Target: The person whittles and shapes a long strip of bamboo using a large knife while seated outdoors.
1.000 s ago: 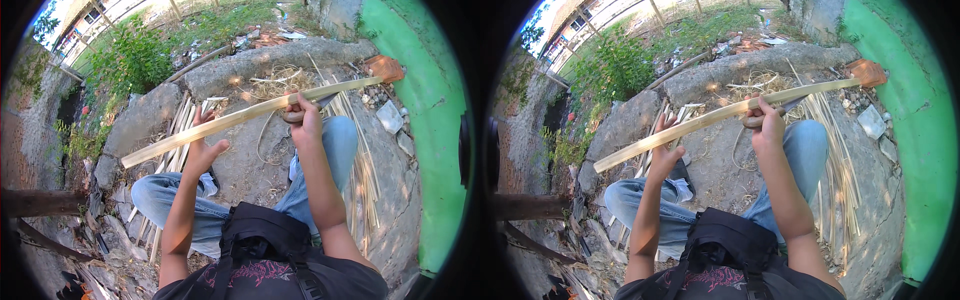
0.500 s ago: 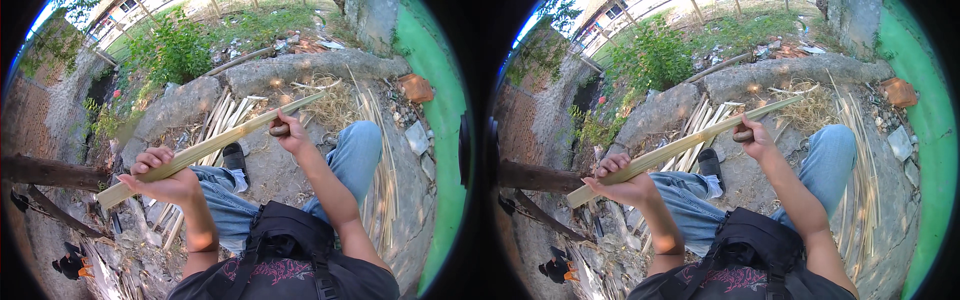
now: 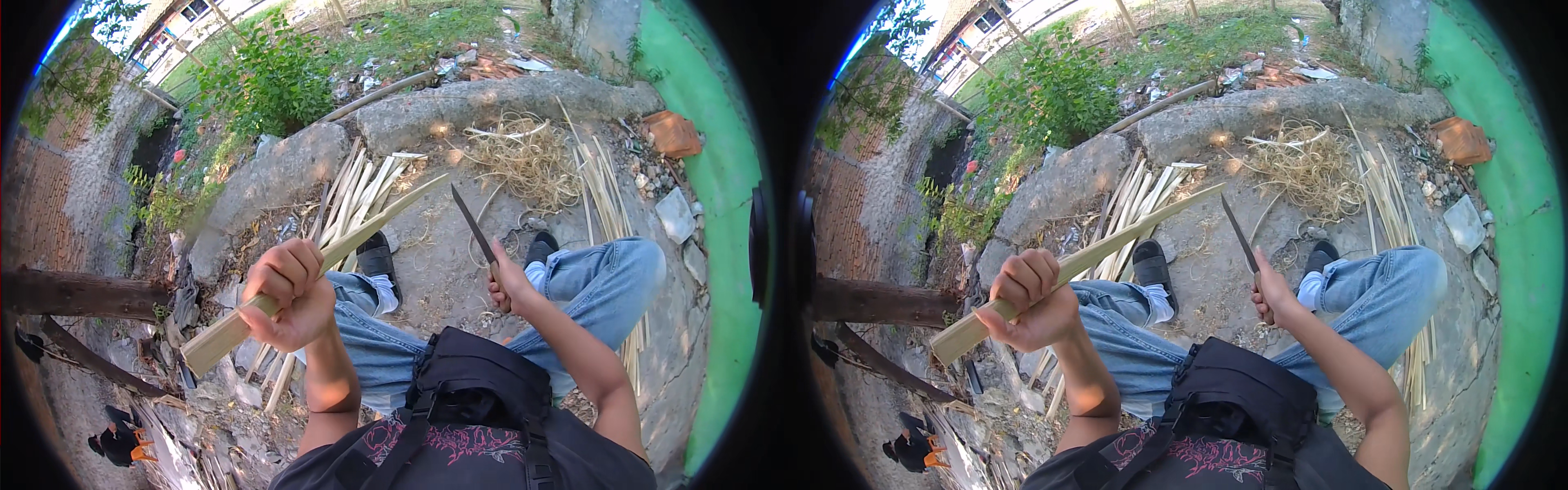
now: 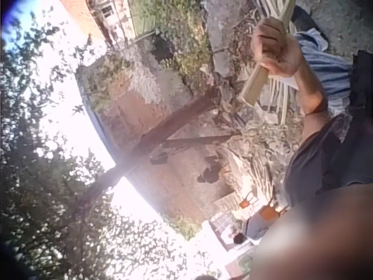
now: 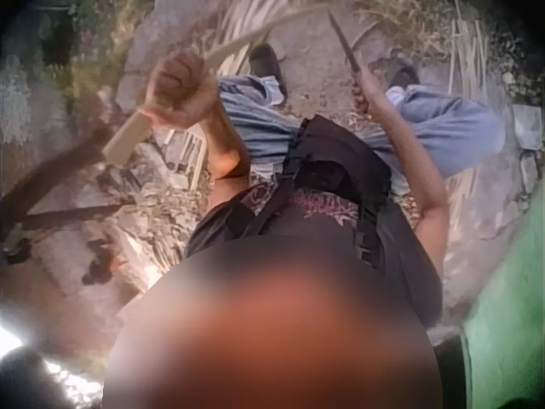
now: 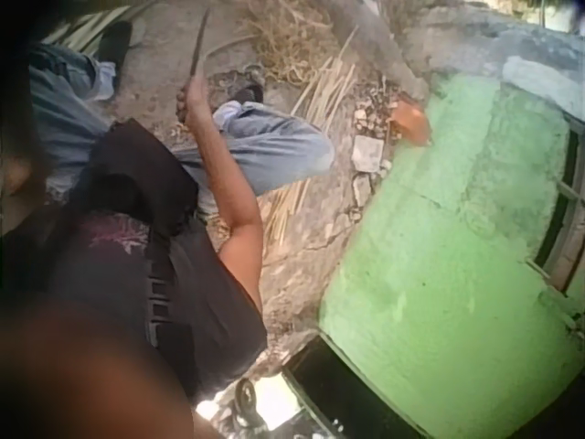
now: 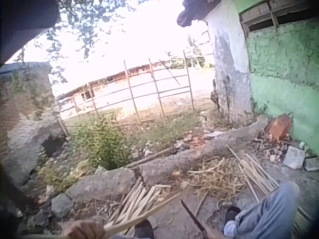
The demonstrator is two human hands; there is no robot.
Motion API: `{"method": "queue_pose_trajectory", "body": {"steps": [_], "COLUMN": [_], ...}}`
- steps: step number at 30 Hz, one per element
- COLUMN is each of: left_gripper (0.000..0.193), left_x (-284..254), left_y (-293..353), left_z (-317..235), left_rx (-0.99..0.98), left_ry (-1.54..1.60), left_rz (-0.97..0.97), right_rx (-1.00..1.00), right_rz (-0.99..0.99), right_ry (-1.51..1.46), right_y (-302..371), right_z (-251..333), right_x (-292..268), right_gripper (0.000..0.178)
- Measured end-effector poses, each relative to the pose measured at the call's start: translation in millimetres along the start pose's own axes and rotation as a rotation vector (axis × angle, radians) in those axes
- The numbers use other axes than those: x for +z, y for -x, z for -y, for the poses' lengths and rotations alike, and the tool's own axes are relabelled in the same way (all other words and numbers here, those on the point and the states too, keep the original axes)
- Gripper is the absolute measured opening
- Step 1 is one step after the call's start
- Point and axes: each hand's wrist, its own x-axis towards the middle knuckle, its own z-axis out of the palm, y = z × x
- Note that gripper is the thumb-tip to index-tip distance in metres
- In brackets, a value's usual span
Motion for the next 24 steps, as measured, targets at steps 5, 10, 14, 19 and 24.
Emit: {"method": "queue_pose_trajectory", "body": {"steps": [5, 10, 14, 19, 24], "left_gripper": [0.057, 0.058, 0.060, 0.062, 0.060], "left_x": [0.9, 4.8, 12.6, 11.4, -1.7], "left_y": [11.7, 5.7, 5.9, 4.7, 2.3], "left_z": [13.6, 12.3, 14.8, 17.7, 13.4], "left_rx": [-0.077, -0.153, -0.137, -0.163, -0.186], "left_ry": [-0.031, -0.059, -0.051, -0.050, 0.034], "left_rz": [0.137, 0.255, 0.307, 0.325, 0.493], "right_rx": [-0.323, -0.663, -0.708, -0.760, -0.634], "right_rz": [0.017, 0.245, 0.293, 0.194, 0.153], "right_ry": [0.211, 0.447, 0.525, 0.693, 0.696], "right_y": [44.2, 88.4, 53.0, 64.5, 3.4], "right_z": [-2.2, 14.8, -2.0, 17.2, 9.8], "right_x": [9.3, 53.8, 51.1, 54.3, 37.7], "right_gripper": [0.067, 0.063, 0.062, 0.064, 0.066]}}
